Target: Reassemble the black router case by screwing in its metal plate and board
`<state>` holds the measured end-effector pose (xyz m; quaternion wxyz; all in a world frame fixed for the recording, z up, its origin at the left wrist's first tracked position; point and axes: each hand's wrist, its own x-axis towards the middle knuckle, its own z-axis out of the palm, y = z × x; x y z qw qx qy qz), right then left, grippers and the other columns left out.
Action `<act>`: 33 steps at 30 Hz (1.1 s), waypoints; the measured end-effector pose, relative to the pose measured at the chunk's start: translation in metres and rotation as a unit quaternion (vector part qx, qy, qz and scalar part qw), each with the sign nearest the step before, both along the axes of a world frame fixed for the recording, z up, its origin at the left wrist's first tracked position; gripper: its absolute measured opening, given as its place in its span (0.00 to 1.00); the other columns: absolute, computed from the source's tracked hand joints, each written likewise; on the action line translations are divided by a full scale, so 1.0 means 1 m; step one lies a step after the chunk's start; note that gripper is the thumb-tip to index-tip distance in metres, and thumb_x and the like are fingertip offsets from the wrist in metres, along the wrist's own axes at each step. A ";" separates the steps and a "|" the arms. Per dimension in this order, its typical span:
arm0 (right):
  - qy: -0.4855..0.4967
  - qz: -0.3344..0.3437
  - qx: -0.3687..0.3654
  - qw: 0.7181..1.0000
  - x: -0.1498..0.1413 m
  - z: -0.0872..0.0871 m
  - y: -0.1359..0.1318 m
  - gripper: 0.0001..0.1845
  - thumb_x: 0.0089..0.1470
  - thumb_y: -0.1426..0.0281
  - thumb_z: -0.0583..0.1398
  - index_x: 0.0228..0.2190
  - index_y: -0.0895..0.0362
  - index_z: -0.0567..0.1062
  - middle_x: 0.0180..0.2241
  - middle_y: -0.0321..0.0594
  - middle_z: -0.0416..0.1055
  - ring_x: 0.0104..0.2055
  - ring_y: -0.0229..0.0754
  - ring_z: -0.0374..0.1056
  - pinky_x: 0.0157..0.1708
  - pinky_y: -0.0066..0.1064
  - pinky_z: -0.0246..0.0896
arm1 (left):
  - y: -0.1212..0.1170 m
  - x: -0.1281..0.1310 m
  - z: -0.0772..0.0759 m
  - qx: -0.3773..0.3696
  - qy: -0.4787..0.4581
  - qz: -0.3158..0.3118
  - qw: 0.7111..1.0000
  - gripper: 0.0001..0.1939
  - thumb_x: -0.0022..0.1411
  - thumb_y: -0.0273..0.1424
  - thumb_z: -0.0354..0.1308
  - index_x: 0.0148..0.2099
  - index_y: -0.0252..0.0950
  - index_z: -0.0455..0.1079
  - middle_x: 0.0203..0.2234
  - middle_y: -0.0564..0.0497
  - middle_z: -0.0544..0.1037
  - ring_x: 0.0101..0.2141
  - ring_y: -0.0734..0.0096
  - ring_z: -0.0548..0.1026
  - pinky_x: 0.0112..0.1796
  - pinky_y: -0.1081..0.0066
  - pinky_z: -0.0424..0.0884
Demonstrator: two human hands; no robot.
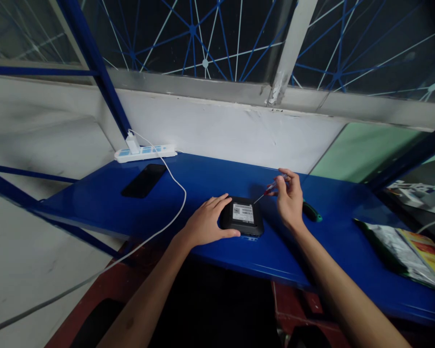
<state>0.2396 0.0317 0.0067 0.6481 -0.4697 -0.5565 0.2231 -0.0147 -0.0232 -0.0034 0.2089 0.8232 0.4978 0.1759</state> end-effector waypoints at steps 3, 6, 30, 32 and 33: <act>0.003 -0.003 0.010 1.000 -0.001 0.003 -0.001 0.16 0.61 0.57 0.59 0.47 0.51 0.72 0.32 0.35 0.67 0.26 0.35 0.69 0.24 0.29 0.71 | 0.000 0.000 0.000 0.004 -0.002 -0.002 1.000 0.51 0.53 0.63 0.60 0.71 0.46 0.50 0.70 0.47 0.54 0.68 0.39 0.53 0.64 0.42 0.56; 0.004 -0.012 0.021 1.000 -0.001 0.005 -0.003 0.14 0.60 0.58 0.60 0.43 0.52 0.74 0.29 0.33 0.66 0.25 0.35 0.69 0.24 0.29 0.71 | 0.000 0.000 -0.002 0.006 -0.007 -0.001 1.000 0.51 0.53 0.64 0.60 0.71 0.48 0.50 0.71 0.48 0.54 0.68 0.38 0.54 0.63 0.41 0.57; 0.007 -0.009 -0.001 1.000 -0.004 0.005 -0.006 0.17 0.62 0.57 0.56 0.50 0.51 0.71 0.43 0.42 0.74 0.34 0.40 0.75 0.29 0.33 0.73 | 0.001 0.000 -0.003 0.016 -0.005 -0.009 1.000 0.51 0.54 0.64 0.59 0.71 0.47 0.51 0.71 0.47 0.54 0.68 0.39 0.54 0.64 0.42 0.55; -0.011 -0.014 -0.004 1.000 -0.004 0.004 -0.006 0.19 0.61 0.58 0.58 0.51 0.50 0.71 0.39 0.39 0.72 0.31 0.40 0.74 0.29 0.34 0.72 | 0.000 0.000 -0.002 0.011 0.002 -0.009 1.000 0.50 0.54 0.64 0.58 0.71 0.48 0.51 0.71 0.48 0.52 0.68 0.38 0.53 0.64 0.41 0.55; -0.017 -0.021 -0.002 1.000 -0.004 0.004 -0.006 0.19 0.60 0.58 0.59 0.51 0.50 0.71 0.37 0.38 0.71 0.30 0.39 0.73 0.28 0.35 0.72 | -0.001 0.000 -0.001 0.008 0.006 -0.009 1.000 0.49 0.54 0.64 0.58 0.71 0.48 0.52 0.71 0.48 0.52 0.68 0.38 0.53 0.64 0.41 0.55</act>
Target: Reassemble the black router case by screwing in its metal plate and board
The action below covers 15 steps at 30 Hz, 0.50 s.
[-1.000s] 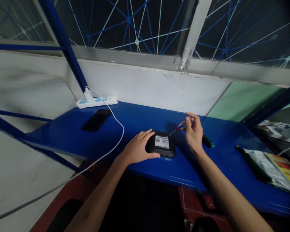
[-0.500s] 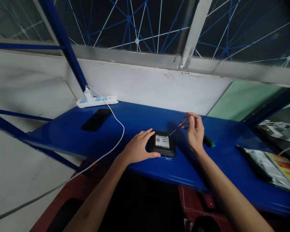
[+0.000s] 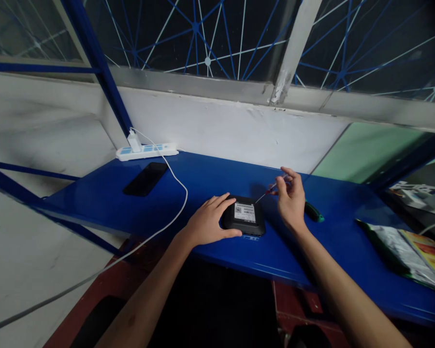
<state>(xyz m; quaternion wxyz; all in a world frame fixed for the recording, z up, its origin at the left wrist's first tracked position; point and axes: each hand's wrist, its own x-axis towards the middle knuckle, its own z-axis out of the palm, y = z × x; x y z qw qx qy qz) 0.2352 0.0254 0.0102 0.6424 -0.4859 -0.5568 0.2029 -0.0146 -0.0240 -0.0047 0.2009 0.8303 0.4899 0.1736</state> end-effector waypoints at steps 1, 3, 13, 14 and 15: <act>-0.002 -0.008 0.006 1.000 0.000 0.000 0.000 0.20 0.60 0.58 0.60 0.52 0.49 0.71 0.35 0.36 0.70 0.28 0.39 0.72 0.27 0.35 0.71 | 0.000 0.000 0.001 -0.003 0.003 0.000 1.000 0.49 0.55 0.64 0.58 0.71 0.48 0.52 0.71 0.48 0.52 0.68 0.37 0.52 0.63 0.40 0.56; 0.002 -0.024 0.022 0.999 -0.001 0.001 -0.002 0.21 0.60 0.59 0.60 0.53 0.48 0.70 0.33 0.34 0.67 0.26 0.38 0.70 0.26 0.34 0.69 | -0.001 0.000 0.002 -0.003 0.006 -0.001 1.000 0.48 0.55 0.64 0.58 0.70 0.48 0.53 0.71 0.49 0.52 0.68 0.38 0.53 0.63 0.41 0.57; -0.029 0.010 0.024 0.999 -0.011 0.000 -0.012 0.16 0.60 0.62 0.60 0.49 0.50 0.73 0.29 0.32 0.66 0.23 0.35 0.65 0.24 0.32 0.65 | 0.001 0.001 0.000 0.073 0.022 0.012 0.997 0.43 0.57 0.60 0.60 0.68 0.45 0.59 0.69 0.44 0.57 0.66 0.46 0.56 0.63 0.45 0.59; -0.037 0.007 0.027 0.999 -0.012 0.000 -0.013 0.16 0.60 0.62 0.60 0.49 0.51 0.73 0.29 0.33 0.66 0.23 0.36 0.65 0.24 0.32 0.65 | 0.001 0.001 -0.001 0.076 0.024 0.014 0.997 0.43 0.57 0.61 0.60 0.68 0.46 0.59 0.69 0.44 0.57 0.66 0.46 0.56 0.62 0.45 0.59; -0.046 0.005 0.030 0.998 -0.013 -0.001 -0.014 0.15 0.60 0.63 0.60 0.49 0.51 0.73 0.29 0.33 0.66 0.24 0.36 0.65 0.25 0.32 0.65 | 0.001 0.001 -0.002 0.078 0.026 0.014 0.997 0.43 0.57 0.61 0.59 0.67 0.46 0.59 0.69 0.44 0.57 0.66 0.45 0.56 0.62 0.45 0.60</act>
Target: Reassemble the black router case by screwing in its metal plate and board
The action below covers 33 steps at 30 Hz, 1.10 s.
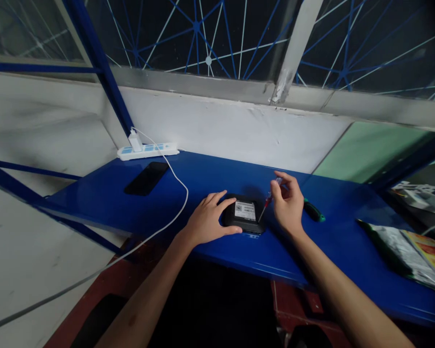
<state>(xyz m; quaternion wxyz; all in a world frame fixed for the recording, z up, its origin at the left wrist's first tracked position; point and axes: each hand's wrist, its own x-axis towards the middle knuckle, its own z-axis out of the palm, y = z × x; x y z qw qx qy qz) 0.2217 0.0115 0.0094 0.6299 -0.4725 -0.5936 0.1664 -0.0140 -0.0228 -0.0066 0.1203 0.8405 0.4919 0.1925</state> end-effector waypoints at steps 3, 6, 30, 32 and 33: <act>-0.018 0.004 0.009 1.000 -0.003 0.000 -0.003 0.15 0.60 0.64 0.60 0.48 0.50 0.74 0.29 0.33 0.67 0.24 0.36 0.64 0.26 0.32 0.65 | 0.001 0.000 -0.002 0.005 0.000 0.001 1.000 0.43 0.57 0.63 0.58 0.67 0.47 0.59 0.69 0.45 0.58 0.66 0.45 0.57 0.61 0.44 0.60; -0.024 0.016 0.008 1.000 -0.004 0.001 -0.005 0.14 0.60 0.64 0.60 0.47 0.51 0.74 0.30 0.33 0.68 0.24 0.36 0.65 0.25 0.31 0.64 | 0.001 0.000 -0.003 0.005 -0.003 0.003 1.000 0.44 0.57 0.63 0.58 0.68 0.48 0.58 0.68 0.45 0.59 0.66 0.45 0.58 0.61 0.44 0.60; 0.052 0.033 -0.012 0.998 -0.003 0.004 -0.001 0.12 0.60 0.60 0.61 0.43 0.52 0.74 0.31 0.35 0.75 0.27 0.38 0.74 0.27 0.30 0.68 | 0.002 0.000 -0.003 -0.005 -0.013 -0.013 1.000 0.43 0.58 0.61 0.60 0.68 0.44 0.58 0.68 0.44 0.60 0.67 0.46 0.56 0.63 0.46 0.59; 0.068 0.048 -0.018 0.996 -0.003 0.005 -0.002 0.12 0.63 0.60 0.57 0.43 0.52 0.74 0.37 0.38 0.78 0.29 0.38 0.75 0.29 0.32 0.70 | 0.002 0.000 -0.002 -0.007 -0.012 -0.014 1.000 0.44 0.57 0.61 0.60 0.68 0.44 0.58 0.68 0.44 0.60 0.66 0.45 0.57 0.62 0.45 0.59; 0.074 0.055 -0.019 0.996 -0.003 0.005 -0.002 0.13 0.64 0.59 0.56 0.43 0.53 0.74 0.38 0.39 0.79 0.29 0.38 0.75 0.30 0.32 0.70 | 0.002 0.000 -0.002 -0.007 -0.013 -0.014 1.000 0.44 0.57 0.61 0.60 0.68 0.44 0.58 0.68 0.44 0.60 0.66 0.45 0.57 0.62 0.45 0.59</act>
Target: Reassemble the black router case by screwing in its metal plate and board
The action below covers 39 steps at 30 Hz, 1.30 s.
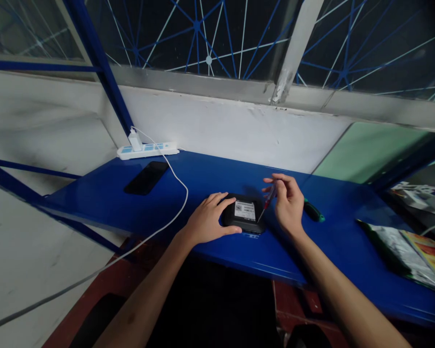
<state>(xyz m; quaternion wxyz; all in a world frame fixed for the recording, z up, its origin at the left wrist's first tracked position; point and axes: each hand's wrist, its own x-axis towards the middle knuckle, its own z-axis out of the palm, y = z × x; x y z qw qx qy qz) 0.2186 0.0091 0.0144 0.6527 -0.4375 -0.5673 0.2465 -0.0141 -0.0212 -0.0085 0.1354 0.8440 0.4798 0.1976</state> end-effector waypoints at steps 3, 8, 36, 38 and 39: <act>0.004 0.007 -0.004 1.000 0.000 -0.001 0.000 0.14 0.65 0.58 0.55 0.42 0.53 0.74 0.40 0.40 0.78 0.29 0.38 0.75 0.30 0.33 0.71 | 0.000 0.000 0.000 -0.001 -0.003 0.000 1.000 0.44 0.57 0.61 0.60 0.68 0.44 0.58 0.68 0.44 0.60 0.66 0.45 0.57 0.62 0.45 0.59; -0.027 -0.037 -0.005 0.999 0.002 -0.004 0.004 0.14 0.60 0.56 0.60 0.40 0.53 0.74 0.32 0.35 0.74 0.27 0.37 0.72 0.27 0.31 0.67 | 0.001 -0.001 -0.001 0.000 -0.005 0.000 1.000 0.44 0.57 0.62 0.59 0.68 0.46 0.58 0.68 0.46 0.60 0.66 0.46 0.58 0.62 0.46 0.60; 0.001 -0.006 -0.011 1.000 0.000 0.000 0.001 0.14 0.63 0.59 0.57 0.44 0.52 0.75 0.35 0.37 0.76 0.29 0.38 0.75 0.30 0.33 0.70 | -0.001 0.000 0.002 0.003 0.002 0.002 1.000 0.43 0.58 0.61 0.59 0.67 0.45 0.58 0.66 0.44 0.62 0.64 0.46 0.60 0.60 0.46 0.62; 0.022 0.007 -0.017 1.000 0.000 -0.001 0.001 0.15 0.64 0.58 0.54 0.42 0.53 0.74 0.36 0.38 0.77 0.29 0.39 0.75 0.30 0.33 0.70 | -0.001 0.000 0.002 0.003 0.002 0.002 1.000 0.43 0.58 0.61 0.59 0.67 0.45 0.58 0.66 0.44 0.62 0.64 0.46 0.61 0.60 0.46 0.62; 0.025 0.009 -0.018 0.999 0.000 -0.001 0.001 0.15 0.65 0.57 0.54 0.41 0.53 0.74 0.35 0.38 0.77 0.29 0.39 0.75 0.30 0.33 0.71 | -0.001 0.000 0.002 0.003 0.001 0.001 1.000 0.43 0.58 0.61 0.59 0.67 0.45 0.58 0.66 0.44 0.62 0.64 0.45 0.61 0.60 0.45 0.62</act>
